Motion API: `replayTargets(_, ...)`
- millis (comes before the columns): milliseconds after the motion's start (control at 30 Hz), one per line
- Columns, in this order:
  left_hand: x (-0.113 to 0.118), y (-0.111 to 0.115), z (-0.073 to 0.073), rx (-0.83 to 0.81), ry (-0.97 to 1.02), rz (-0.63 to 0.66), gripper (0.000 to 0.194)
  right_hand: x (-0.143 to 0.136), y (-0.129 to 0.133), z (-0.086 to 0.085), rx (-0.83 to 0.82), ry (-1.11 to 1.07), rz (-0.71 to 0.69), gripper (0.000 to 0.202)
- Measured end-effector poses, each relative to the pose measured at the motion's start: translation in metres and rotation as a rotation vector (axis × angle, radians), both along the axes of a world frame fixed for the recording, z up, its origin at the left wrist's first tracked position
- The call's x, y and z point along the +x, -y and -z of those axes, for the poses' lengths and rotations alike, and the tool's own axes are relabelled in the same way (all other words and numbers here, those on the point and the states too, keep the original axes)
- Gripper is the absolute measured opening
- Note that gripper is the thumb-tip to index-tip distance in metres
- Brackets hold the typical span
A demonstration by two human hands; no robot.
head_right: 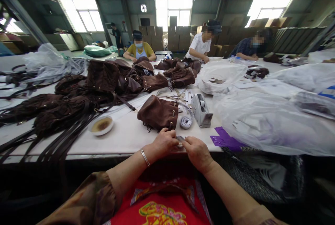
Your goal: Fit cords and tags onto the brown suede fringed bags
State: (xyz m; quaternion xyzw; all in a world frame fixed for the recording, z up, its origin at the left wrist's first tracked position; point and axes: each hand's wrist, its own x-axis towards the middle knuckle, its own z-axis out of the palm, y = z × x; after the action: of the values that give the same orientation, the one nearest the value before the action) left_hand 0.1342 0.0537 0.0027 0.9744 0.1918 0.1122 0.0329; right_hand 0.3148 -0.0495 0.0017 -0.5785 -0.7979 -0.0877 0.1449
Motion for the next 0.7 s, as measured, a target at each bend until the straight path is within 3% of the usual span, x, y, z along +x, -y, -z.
replayTargets(300,0.005,0.003,-0.005,-0.023,0.0,-0.018,0.018,0.003,-0.003,-0.002,-0.023,0.112,-0.059,0.012)
replayTargets(533,-0.002,0.003,-0.016,0.074,0.018,0.001,0.015,0.01,-0.004,0.0,-0.033,0.084,-0.095,0.016)
replayTargets(700,-0.002,-0.002,-0.007,0.052,0.071,0.013,0.014,0.012,-0.002,0.004,-0.047,-0.018,-0.071,0.021)
